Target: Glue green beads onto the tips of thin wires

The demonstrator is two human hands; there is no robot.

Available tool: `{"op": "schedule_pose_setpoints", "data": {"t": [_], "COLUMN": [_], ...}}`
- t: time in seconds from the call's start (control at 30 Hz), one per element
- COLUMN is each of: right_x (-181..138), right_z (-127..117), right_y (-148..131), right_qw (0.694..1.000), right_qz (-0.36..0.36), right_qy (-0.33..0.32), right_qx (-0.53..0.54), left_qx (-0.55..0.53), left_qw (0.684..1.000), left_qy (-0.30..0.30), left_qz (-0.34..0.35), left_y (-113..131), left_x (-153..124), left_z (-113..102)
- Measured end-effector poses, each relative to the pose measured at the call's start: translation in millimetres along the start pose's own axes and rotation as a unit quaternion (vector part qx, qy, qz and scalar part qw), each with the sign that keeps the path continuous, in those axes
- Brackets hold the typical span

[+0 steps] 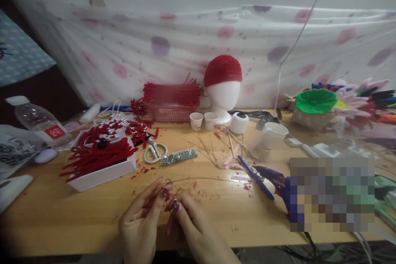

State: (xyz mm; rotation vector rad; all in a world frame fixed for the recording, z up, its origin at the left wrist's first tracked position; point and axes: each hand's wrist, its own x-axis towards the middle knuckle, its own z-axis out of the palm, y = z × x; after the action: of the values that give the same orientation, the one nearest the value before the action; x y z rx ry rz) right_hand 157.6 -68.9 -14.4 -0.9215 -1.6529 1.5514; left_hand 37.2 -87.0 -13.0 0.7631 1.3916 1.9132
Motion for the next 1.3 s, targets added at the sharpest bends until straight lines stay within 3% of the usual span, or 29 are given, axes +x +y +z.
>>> {"op": "schedule_pose_setpoints", "data": {"t": [0.17,0.33,0.5,0.7,0.83,1.0,1.13,1.3], "right_x": [-1.4,-3.0,-1.7,-1.2,0.7,10.2,16.1,14.8], "right_z": [-0.2,-0.7,0.3,-1.7,-1.4,-0.8,-2.4,-5.4], "right_y": [1.0,0.0,-4.6,-7.3,0.2,21.2,28.9,25.1], "right_qw": [0.999,0.997,0.998,0.999,0.996,0.962,0.947,0.95], "right_qz": [-0.014,-0.019,-0.032,-0.031,0.006,0.032,0.049,0.065], "right_qy": [-0.005,0.026,0.012,0.008,0.024,0.015,0.04,0.067], "right_qx": [-0.033,-0.063,-0.051,-0.041,0.083,0.271,0.314,0.298], "left_qx": [0.0,0.01,0.039,0.009,-0.024,-0.118,-0.176,-0.218], "left_qw": [1.0,0.999,0.996,0.999,0.999,0.989,0.981,0.972], "left_qy": [-0.006,0.004,0.003,-0.003,0.043,0.085,0.082,0.087], "left_qz": [0.002,0.044,0.085,0.038,-0.007,0.0,0.025,0.0], "left_y": [3.1,2.2,0.6,1.9,5.8,10.9,15.1,16.1], "left_x": [-2.7,-2.3,-2.3,-3.1,6.9,28.8,43.3,53.7], "left_z": [1.2,1.3,1.5,0.2,1.0,5.3,8.2,6.9]}}
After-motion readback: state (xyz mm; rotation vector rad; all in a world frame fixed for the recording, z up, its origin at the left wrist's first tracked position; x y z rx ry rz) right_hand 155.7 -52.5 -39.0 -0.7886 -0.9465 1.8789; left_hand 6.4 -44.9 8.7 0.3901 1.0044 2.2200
